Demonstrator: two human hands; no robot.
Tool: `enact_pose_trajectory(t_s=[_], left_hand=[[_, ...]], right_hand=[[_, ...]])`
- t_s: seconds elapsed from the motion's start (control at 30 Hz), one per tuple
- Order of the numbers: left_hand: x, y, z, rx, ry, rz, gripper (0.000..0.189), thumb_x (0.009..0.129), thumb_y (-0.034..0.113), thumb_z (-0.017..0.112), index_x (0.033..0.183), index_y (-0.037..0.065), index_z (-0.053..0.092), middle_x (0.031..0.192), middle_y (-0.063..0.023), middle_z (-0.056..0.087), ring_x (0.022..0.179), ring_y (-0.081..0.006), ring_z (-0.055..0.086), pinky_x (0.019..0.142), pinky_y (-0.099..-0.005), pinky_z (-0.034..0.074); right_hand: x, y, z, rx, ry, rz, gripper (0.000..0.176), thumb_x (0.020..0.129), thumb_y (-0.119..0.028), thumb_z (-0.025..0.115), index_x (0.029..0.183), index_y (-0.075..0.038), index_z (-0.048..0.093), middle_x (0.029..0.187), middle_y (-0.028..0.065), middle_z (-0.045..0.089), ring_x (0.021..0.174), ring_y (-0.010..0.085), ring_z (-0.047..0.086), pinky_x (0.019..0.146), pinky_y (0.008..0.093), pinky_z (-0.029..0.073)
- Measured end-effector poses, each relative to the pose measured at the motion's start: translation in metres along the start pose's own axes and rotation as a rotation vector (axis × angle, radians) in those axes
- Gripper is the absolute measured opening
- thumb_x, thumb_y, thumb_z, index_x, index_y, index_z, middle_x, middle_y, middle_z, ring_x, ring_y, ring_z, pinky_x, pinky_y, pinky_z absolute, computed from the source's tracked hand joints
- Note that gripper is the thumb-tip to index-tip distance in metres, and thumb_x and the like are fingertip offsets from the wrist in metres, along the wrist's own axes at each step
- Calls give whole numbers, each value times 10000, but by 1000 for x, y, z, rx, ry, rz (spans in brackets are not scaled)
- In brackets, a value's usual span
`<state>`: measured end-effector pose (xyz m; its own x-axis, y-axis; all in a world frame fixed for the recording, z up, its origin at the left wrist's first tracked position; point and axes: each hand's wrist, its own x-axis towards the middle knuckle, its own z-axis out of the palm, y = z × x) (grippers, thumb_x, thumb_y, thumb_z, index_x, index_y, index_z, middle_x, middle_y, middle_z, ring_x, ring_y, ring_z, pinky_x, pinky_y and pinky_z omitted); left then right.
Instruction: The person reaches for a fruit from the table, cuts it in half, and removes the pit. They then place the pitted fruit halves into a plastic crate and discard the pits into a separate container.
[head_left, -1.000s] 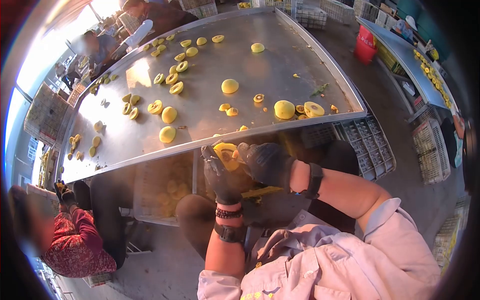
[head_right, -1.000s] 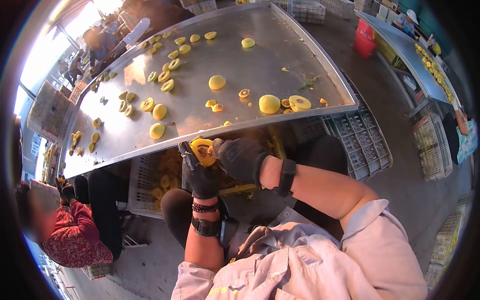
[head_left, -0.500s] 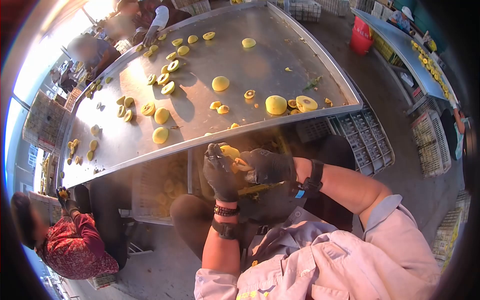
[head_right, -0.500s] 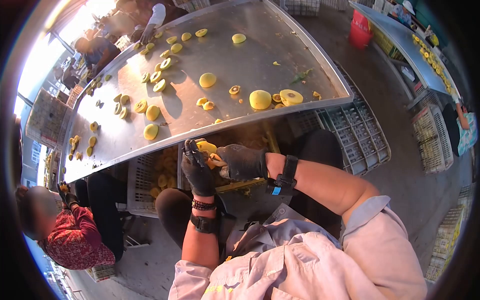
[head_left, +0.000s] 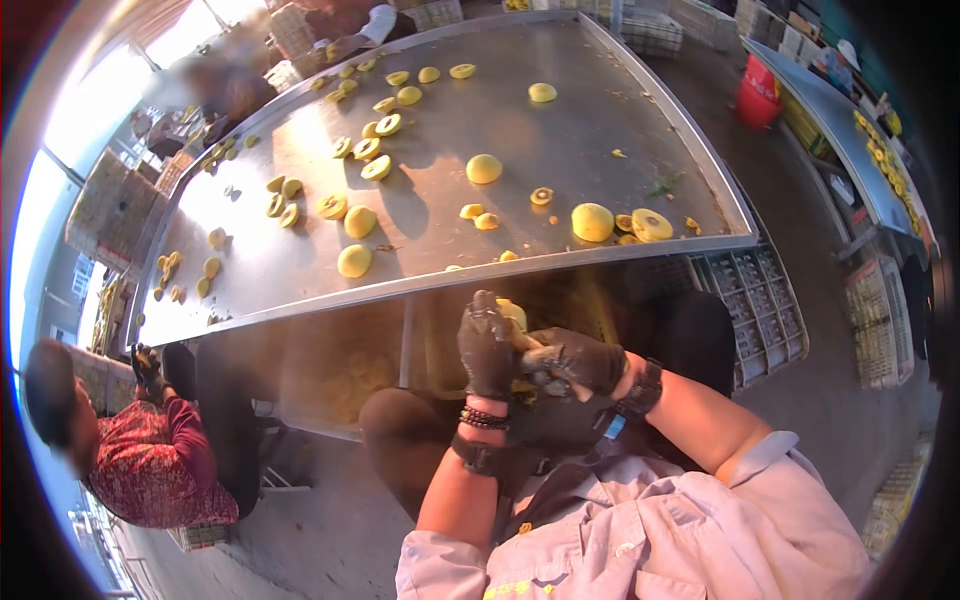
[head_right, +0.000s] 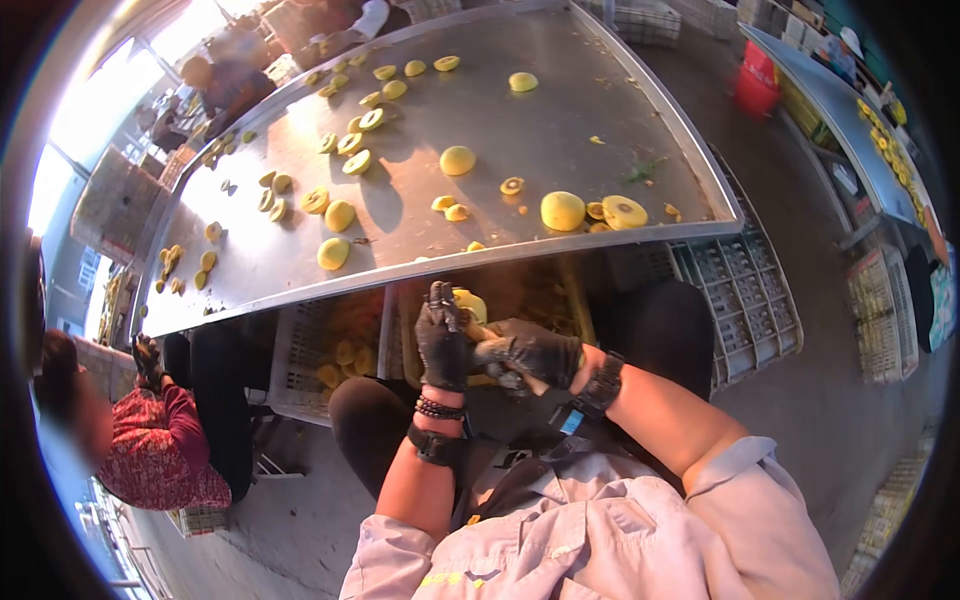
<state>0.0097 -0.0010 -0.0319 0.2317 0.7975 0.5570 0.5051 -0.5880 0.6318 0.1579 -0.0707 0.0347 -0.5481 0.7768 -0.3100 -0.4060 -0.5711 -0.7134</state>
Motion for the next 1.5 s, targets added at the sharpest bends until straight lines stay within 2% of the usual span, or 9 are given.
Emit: enact_pose_trajectory(t_s=[0.2, 0.33, 0.4, 0.63, 1.07, 1.13, 1.33, 1.43, 1.5], left_hand=[[19, 14, -45, -991, 465, -1011, 411, 951, 422, 472, 1022, 26, 554, 850, -106, 623, 671, -188, 617, 549, -266, 511], [34, 4, -101, -1657, 945, -761, 372, 899, 425, 568, 1013, 74, 525, 863, -125, 619, 712, -267, 648, 609, -304, 594], [25, -9, -117, -1809, 902, -839, 405, 872, 401, 612, 1070, 66, 499, 1000, -175, 603, 885, -329, 633, 655, -357, 601], [18, -7, -99, -1513, 635, -883, 506, 899, 470, 552, 1155, 50, 431, 1124, -172, 563, 980, -274, 600, 702, -303, 532], [27, -13, -108, -1656, 642, -880, 368, 958, 366, 490, 1126, 39, 488, 1047, -180, 592, 839, -268, 627, 589, -274, 527], [27, -13, -110, -1660, 644, -843, 365, 963, 364, 473, 1121, 36, 500, 1048, -183, 593, 883, -285, 623, 625, -301, 536], [29, -10, -109, -1552, 754, -775, 458, 958, 408, 469, 1230, 41, 441, 1166, -186, 533, 997, -286, 583, 809, -398, 520], [38, 16, -114, -1561, 680, -641, 602, 895, 400, 593, 1319, 23, 392, 1236, -198, 505, 1074, -327, 560, 922, -426, 465], [33, 19, -111, -496, 472, -260, 690, 823, 331, 691, 1343, 14, 367, 1248, -205, 498, 1098, -337, 549, 938, -412, 457]], right_hand=[[-9, -16, 6, 72, 25, -104, 147, 889, -218, 588, 914, -85, 532, 625, -36, 465, 463, 54, 423, 395, 207, 339], [19, 30, -60, -1980, 77, 181, 314, 797, -156, 613, 1096, -62, 614, 875, 135, 661, 795, 276, 644, 642, 365, 508], [32, 5, -37, -1910, -43, 478, 407, 743, -139, 620, 1148, -93, 624, 1043, 186, 639, 931, 353, 624, 787, 398, 497], [121, -93, 48, -1994, 190, -698, 314, 824, -192, 580, 1107, -64, 537, 813, 170, 629, 732, 355, 622, 642, 455, 488], [326, -113, 93, -2117, 65, -128, 303, 841, -161, 561, 1132, -78, 577, 1042, 134, 664, 932, 296, 652, 765, 394, 513], [312, -123, 84, -1778, -3, -369, 289, 816, -167, 589, 1083, -58, 573, 923, 126, 665, 738, 244, 643, 647, 351, 509], [189, -136, 78, -449, -178, 25, 210, 874, -231, 588, 995, -64, 551, 692, 2, 521, 472, 68, 472, 398, 205, 349], [135, -121, 81, -463, -253, 16, 212, 883, -201, 577, 1042, -62, 551, 695, -12, 532, 517, 76, 498, 433, 219, 379], [121, -111, 70, -702, -239, -95, 226, 868, -179, 591, 1047, -51, 540, 726, 12, 583, 600, 143, 567, 517, 281, 446]])
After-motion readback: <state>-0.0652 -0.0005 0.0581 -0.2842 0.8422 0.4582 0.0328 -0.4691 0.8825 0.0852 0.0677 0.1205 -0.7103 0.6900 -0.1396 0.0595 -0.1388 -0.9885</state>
